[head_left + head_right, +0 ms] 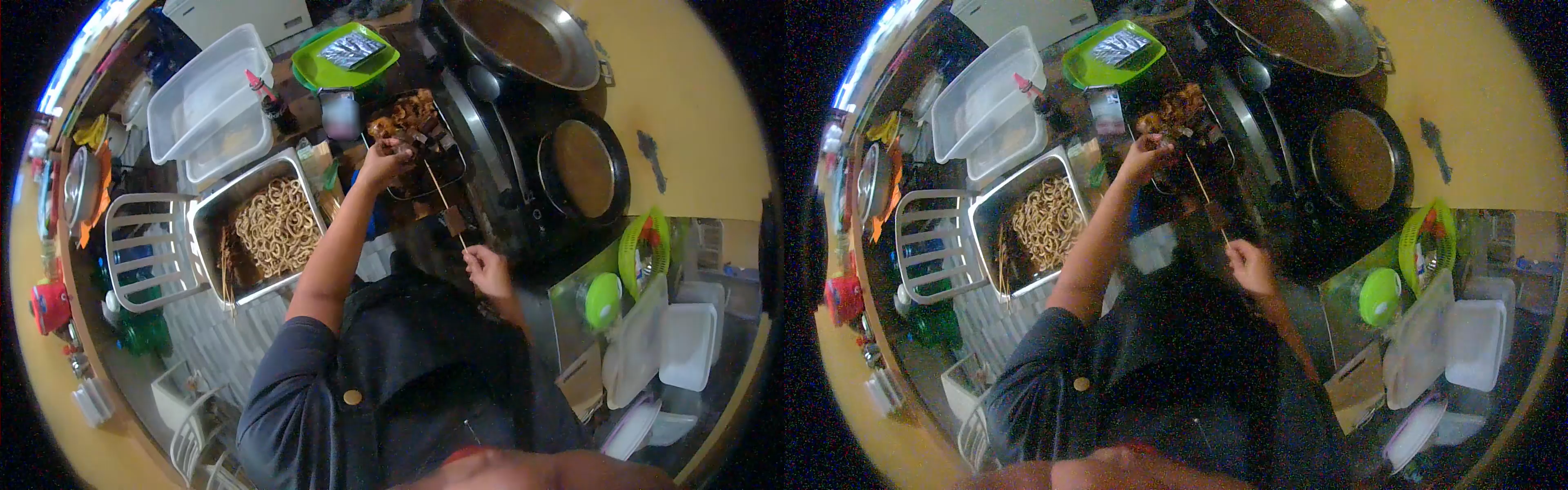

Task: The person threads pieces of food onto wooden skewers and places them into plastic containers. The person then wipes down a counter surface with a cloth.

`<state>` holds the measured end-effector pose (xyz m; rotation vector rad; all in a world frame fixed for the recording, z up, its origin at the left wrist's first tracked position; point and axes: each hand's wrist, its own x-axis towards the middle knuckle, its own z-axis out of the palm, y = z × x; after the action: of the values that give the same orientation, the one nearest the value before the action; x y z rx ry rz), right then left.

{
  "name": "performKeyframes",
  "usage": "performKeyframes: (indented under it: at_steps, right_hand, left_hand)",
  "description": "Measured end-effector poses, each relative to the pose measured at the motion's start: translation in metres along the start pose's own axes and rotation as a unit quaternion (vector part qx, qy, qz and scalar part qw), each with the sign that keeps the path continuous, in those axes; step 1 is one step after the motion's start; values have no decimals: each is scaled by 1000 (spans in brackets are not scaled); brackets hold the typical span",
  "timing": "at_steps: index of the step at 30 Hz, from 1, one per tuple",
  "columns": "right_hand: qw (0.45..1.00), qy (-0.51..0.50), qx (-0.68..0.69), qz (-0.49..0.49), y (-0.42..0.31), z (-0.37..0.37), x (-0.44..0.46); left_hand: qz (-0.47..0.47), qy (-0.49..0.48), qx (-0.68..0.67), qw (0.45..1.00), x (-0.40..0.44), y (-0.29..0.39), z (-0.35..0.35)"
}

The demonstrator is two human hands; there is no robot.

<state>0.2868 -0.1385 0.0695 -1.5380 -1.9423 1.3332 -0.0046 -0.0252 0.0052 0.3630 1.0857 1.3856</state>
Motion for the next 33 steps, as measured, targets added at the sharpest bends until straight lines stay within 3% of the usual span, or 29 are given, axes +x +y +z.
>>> performKeyframes:
  at_steps: [2, 8, 14, 29, 33]
  right_hand:
    - [1000, -4, -7, 7, -8, -1, 0]
    - [1000, -11, -10, -2, -19, 0, 0]
    - [999, -16, -29, -23, -14, 4, 4]
    - [998, -15, -30, -62, -12, 7, 6]
    - [999, -18, -34, -22, -18, 8, 7]
  left_hand:
    - [-58, -14, -16, 998, -3, 8, -4]
    - [-70, -34, -132, 988, -6, 6, -13]
    - [-81, -21, -159, 984, -11, 6, -7]
    - [-7, 26, -74, 997, -13, -7, 0]
    - [4, 26, -35, 999, -17, -6, 2]
